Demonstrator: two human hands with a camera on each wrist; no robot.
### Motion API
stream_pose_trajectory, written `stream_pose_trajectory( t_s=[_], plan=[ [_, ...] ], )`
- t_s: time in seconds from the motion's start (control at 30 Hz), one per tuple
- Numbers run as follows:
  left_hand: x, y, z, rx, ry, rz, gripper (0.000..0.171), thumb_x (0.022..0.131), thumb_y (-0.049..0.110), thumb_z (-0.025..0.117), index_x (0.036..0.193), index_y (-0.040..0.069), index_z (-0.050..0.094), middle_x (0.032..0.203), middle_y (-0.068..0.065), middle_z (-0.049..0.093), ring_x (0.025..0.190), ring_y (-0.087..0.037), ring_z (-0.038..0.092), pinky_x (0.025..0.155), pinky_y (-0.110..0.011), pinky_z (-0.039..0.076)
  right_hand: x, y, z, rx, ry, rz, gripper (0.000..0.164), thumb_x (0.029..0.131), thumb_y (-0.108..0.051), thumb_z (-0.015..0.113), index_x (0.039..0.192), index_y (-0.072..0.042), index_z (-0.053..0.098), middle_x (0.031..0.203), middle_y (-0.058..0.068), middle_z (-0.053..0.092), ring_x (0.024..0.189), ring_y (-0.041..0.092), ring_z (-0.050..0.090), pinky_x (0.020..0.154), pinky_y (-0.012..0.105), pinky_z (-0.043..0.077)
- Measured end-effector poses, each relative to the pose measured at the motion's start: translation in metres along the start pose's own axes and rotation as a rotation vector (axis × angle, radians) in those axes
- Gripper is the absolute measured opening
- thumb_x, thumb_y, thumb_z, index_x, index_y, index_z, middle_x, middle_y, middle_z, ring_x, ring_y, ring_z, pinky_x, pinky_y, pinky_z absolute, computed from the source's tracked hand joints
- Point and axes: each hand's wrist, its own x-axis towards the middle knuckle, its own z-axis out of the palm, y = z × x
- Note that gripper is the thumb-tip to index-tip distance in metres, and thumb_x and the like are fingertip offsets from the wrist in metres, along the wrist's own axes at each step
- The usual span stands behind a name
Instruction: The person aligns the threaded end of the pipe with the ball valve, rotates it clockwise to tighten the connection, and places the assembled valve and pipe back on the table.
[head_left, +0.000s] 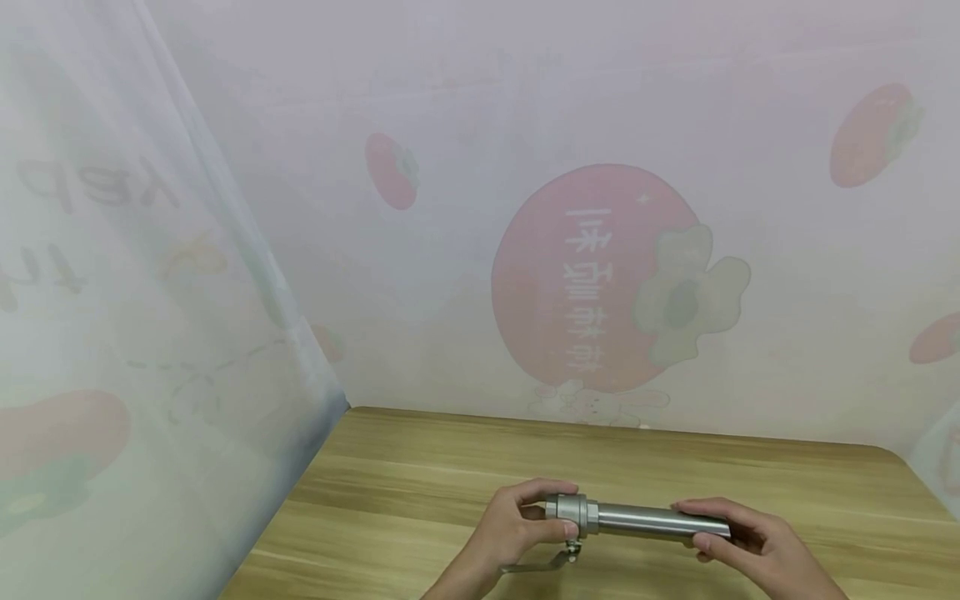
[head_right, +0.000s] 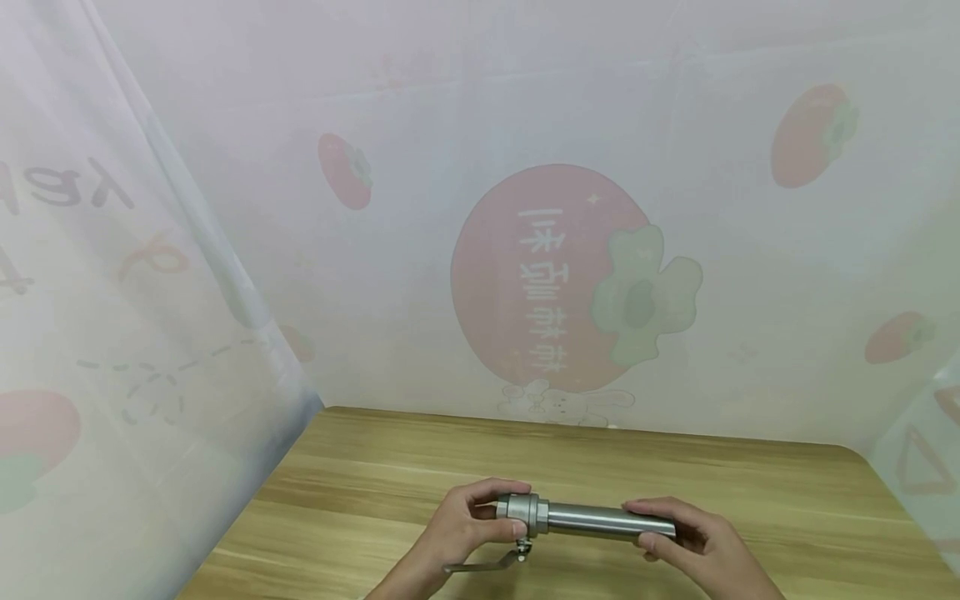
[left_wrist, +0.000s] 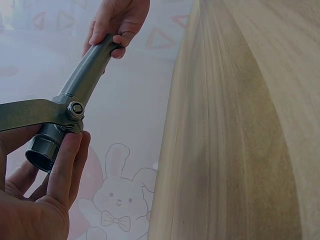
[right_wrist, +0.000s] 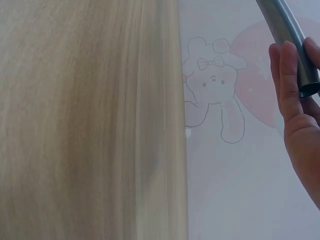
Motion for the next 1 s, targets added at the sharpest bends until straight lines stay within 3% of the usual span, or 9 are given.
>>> stream_pose_trajectory(
  t_s=[0.33, 0.7, 1.0],
  plan=[
    [0.0002, -0.0004, 0.0007, -0.009, -0.001, -0.005, 0.044, 0.09, 0.012, 0.088, 0.133, 0.012, 0.077, 0.124, -0.006, 0.077, 0.101, -0.021, 0.076, 0.089, -0.032, 0.06, 0.0007, 0.0013, 0.001, 0.061, -0.004, -0.052, 0.035, 0.111, 0.0, 0.056, 0.145, 0.005, 0.063, 0.127, -0.017, 0.077, 0.099, 0.017, 0.08, 0.078, 0.039, 0.067],
    [-0.0004, 0.0007, 0.0008, -0.006, -0.006, -0.008, 0.047, 0.09, 0.015, 0.088, 0.135, 0.009, 0.076, 0.124, -0.006, 0.077, 0.103, -0.023, 0.076, 0.09, -0.034, 0.06, 0.0021, -0.0014, 0.0023, 0.033, 0.043, 0.05, 0.036, 0.112, -0.008, 0.06, 0.144, 0.009, 0.062, 0.124, -0.027, 0.073, 0.098, 0.016, 0.079, 0.081, 0.039, 0.067],
    [-0.0013, 0.0009, 0.0006, -0.003, -0.01, -0.007, 0.044, 0.09, 0.018, 0.088, 0.132, 0.015, 0.078, 0.124, -0.006, 0.077, 0.104, -0.023, 0.076, 0.092, -0.035, 0.06, 0.0017, -0.0017, 0.0076, -0.027, 0.112, -0.02, 0.032, 0.11, -0.003, 0.061, 0.139, 0.01, 0.064, 0.124, -0.028, 0.071, 0.094, 0.015, 0.079, 0.078, 0.035, 0.067]
  ],
)
